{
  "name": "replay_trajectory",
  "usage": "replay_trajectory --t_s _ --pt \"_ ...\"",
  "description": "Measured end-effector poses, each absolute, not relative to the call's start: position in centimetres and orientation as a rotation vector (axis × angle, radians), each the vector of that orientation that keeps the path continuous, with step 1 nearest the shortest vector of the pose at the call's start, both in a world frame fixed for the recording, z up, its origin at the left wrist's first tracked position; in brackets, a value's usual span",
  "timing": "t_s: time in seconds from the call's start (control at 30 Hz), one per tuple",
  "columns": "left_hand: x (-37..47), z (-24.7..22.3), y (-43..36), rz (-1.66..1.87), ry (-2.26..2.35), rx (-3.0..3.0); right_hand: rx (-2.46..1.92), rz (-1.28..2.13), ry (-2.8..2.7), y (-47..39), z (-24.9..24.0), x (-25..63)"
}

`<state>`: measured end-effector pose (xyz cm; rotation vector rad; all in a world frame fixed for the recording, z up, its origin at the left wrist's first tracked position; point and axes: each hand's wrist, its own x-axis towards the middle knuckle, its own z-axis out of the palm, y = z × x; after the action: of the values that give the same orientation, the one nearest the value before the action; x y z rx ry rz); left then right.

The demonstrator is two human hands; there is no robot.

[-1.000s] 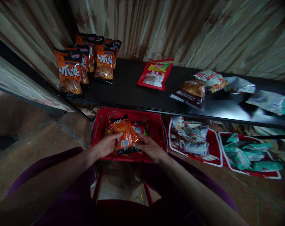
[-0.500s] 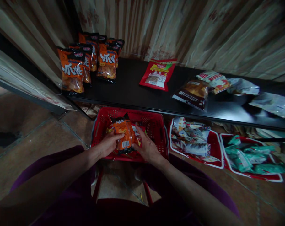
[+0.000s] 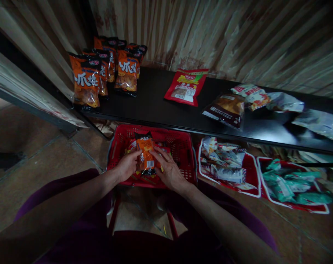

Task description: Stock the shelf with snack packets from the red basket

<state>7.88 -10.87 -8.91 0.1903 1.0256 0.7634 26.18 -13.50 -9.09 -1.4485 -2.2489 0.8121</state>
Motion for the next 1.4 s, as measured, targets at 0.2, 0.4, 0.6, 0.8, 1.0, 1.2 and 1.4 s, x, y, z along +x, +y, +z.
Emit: replay_trajectory --t_s 0.2,0.4,0.6,0.8,1.0,1.2,1.4 --pt "7.8 -9.0 -11.0 0.742 1.102 0.111 -1.38 1.094 -2.068 -13.4 -9.3 26.3" --pt "7.8 -9.2 -11.3 0.763 1.083 0.172 -1.414 1.478 -1.684 -13.4 -8.8 26.0" --pt "7.8 -8.9 -11.6 0.779 1.057 0.225 -1.412 1.662 -1.429 -13.2 -8.3 25.7" --pt "7.6 -8.7 -12.1 0.76 1.081 0.433 -1.447 1.706 -1.224 -13.2 -8.5 25.3" --pt "7.6 -8.0 -12.2 0.73 1.164 0.673 -1.401 1.785 -1.023 -13.6 -8.4 24.6" --pt "7.3 -8.2 -12.1 0.808 1.208 0.8 -1.456 1.854 -0.719 -13.6 -8.4 24.3" --pt "7.0 -8.9 -11.5 0.885 1.359 0.603 -1.399 1.88 -0.543 -13.5 -8.4 24.2"
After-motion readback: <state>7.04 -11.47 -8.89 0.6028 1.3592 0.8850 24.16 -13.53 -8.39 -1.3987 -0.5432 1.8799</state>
